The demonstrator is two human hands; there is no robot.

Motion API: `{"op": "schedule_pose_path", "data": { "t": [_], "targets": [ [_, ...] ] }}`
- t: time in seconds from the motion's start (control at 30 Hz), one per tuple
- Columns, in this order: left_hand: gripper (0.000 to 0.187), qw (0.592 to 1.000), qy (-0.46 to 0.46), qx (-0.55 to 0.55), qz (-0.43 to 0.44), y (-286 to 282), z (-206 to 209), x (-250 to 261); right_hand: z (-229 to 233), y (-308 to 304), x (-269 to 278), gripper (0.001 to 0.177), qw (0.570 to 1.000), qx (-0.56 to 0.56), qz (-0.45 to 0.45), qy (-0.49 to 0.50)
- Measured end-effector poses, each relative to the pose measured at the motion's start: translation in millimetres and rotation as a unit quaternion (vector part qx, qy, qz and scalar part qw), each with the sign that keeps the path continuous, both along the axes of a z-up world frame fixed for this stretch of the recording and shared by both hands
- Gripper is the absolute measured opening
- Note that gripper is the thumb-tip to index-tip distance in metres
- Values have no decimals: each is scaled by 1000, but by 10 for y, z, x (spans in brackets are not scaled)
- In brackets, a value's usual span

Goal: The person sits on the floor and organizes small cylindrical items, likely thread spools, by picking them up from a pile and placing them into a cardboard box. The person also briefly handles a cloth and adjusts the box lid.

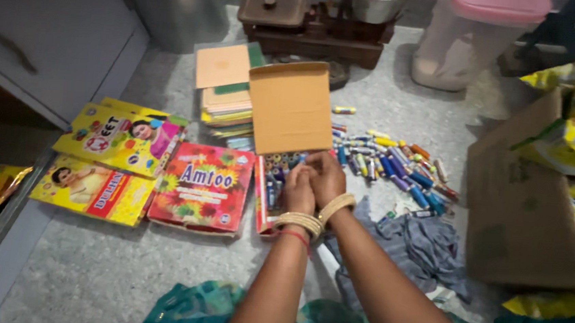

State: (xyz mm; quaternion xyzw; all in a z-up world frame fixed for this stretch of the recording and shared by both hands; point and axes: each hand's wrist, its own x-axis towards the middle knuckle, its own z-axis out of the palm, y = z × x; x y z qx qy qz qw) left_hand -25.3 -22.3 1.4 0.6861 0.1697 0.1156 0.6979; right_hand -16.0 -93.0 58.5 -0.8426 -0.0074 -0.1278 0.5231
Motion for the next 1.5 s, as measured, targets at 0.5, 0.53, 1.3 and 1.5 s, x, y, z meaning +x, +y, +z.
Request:
{"op": "schedule_pose_path", "data": {
  "t": [0.5,0.53,1.3,1.5],
  "targets": [
    [42,995,94,34,-20,467,-727,209,-428,331,-57,16,986,-123,86,78],
    [41,996,84,7,-15,452,-680,219,-397,323,-56,16,988,-110,82,70],
    [39,973,-46,-44,-223,-1697,75,-261,-515,-2007,-238,21,982,-77,-130,112],
    [54,952,137,141,-233,-1820,-272,-491,-1058,-2234,-518,21,965,-152,-125,173]
  ]
}}
